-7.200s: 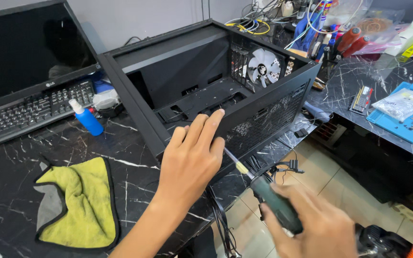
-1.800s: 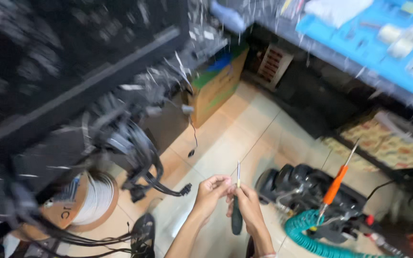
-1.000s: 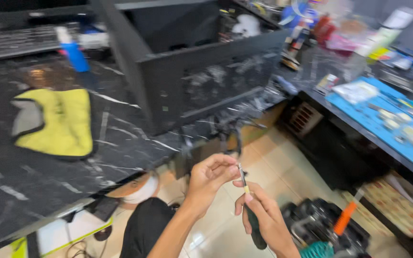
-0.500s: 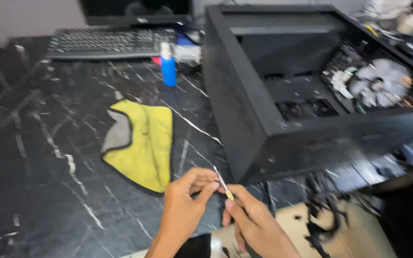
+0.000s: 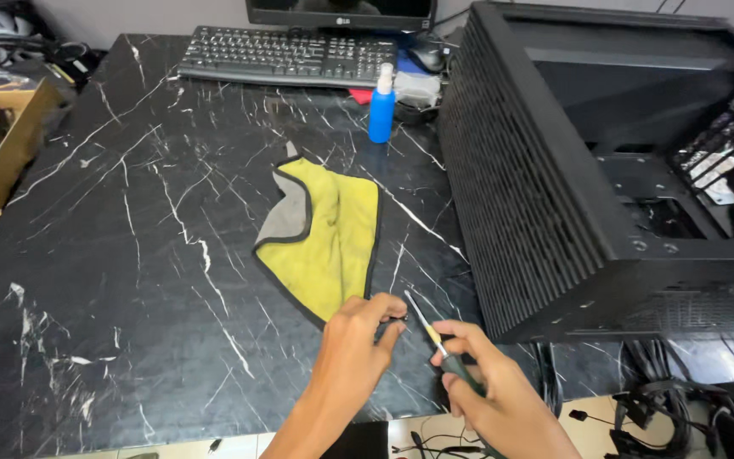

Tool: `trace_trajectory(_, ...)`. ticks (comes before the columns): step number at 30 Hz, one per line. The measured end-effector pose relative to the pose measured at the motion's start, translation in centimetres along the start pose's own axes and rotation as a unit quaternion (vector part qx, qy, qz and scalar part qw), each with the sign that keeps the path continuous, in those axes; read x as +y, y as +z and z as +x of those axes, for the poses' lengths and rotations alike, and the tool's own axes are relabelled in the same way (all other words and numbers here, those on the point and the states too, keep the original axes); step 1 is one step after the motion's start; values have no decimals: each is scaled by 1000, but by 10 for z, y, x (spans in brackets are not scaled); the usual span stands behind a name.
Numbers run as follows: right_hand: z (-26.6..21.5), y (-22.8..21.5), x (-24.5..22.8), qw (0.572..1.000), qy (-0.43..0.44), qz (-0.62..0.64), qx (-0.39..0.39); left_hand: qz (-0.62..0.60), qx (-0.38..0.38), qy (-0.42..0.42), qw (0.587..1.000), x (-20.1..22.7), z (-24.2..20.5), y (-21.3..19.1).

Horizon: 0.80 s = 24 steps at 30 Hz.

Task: The person organizes a bundle of black cables and places them inside a computer case. They then use a screwdriver to remove screws from the case's front panel and detach a cooling fan from the interior.

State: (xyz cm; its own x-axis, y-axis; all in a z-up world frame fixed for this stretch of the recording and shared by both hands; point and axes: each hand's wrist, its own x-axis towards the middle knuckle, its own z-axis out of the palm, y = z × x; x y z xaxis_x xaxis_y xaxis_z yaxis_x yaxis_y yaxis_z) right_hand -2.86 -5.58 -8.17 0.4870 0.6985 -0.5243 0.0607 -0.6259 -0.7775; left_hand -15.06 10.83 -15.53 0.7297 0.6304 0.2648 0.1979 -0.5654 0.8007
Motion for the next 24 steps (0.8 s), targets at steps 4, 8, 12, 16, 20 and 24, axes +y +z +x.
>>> trace_trajectory(4,1,-1,11,999,-16,47,19,-8,1,9,1000,2,-2,-1)
trace_trajectory(8,7,-6,27,996,-79,44,18,21,3,25,999,1,-2,1)
trace_trajectory(12,-1,-12,30,995,-55,81,2,18,34,52,998,11,-2,0)
trace_trajectory(16,-11,-16,37,993,-14,115,-2,11,79,133,988,29,-3,-4)
trace_trajectory(20,-36,-28,52,988,-42,146,-12,-29,52,146,987,58,-12,8)
trace_trajectory(24,-64,-44,88,983,-52,175,29,-129,-37,85,987,82,-21,39)
